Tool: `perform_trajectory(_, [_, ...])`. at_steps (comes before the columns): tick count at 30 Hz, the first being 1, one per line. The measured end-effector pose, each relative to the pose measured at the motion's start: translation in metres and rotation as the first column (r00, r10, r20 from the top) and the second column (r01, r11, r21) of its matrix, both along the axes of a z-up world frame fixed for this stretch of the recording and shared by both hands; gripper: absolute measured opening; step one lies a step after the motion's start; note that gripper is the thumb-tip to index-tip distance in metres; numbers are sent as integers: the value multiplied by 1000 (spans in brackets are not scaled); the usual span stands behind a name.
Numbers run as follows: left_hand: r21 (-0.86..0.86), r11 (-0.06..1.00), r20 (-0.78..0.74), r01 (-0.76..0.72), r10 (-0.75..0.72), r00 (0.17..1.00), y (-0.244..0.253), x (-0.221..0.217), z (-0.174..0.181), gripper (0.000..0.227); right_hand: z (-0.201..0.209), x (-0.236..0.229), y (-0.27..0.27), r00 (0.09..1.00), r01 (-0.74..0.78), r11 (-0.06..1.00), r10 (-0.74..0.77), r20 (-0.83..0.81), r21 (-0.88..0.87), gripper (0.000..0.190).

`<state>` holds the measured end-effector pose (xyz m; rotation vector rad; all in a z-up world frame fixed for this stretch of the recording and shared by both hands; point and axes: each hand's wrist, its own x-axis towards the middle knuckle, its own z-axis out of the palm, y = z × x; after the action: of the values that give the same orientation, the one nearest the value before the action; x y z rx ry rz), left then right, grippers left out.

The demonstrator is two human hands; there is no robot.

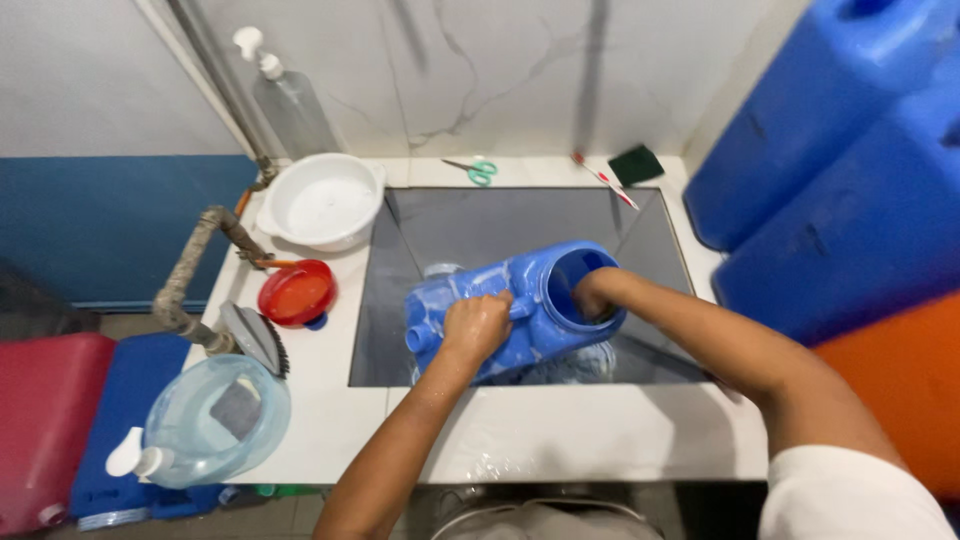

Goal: The person cleans two large blue plastic jerrycans at a utility sink. They use scissors to cut off the plastic caps, then scrub the exterior and interior with a yellow sponge and rinse with tap water. The person repeats the process for a second jerrycan, finishing by placing the cleaned containers aside.

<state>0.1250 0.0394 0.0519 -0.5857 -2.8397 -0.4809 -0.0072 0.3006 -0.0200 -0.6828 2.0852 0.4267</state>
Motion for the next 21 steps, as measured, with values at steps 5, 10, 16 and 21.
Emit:
perform_trajectory(5, [189,972,112,-137,117,987,-36,-39,-24,29,94,-47,-61,813,-39,939,-169,-557,-342,20])
perform_trajectory(10, [290,930,236,-226,159,959,-50,-75,-61,39,117,-106,-244,743,-323,502,-391,-543,-803,16])
perform_trajectory(16, [388,902,218,-188,108,970,-68,-113,-79,48,69,-159,-321,639,-478,408,-445,-627,-778,40])
perform_trajectory(21, [563,824,187,-57,-61,980,-86,-141,-70,46,42,-105,-197,613,72,789,-517,-597,-610,66])
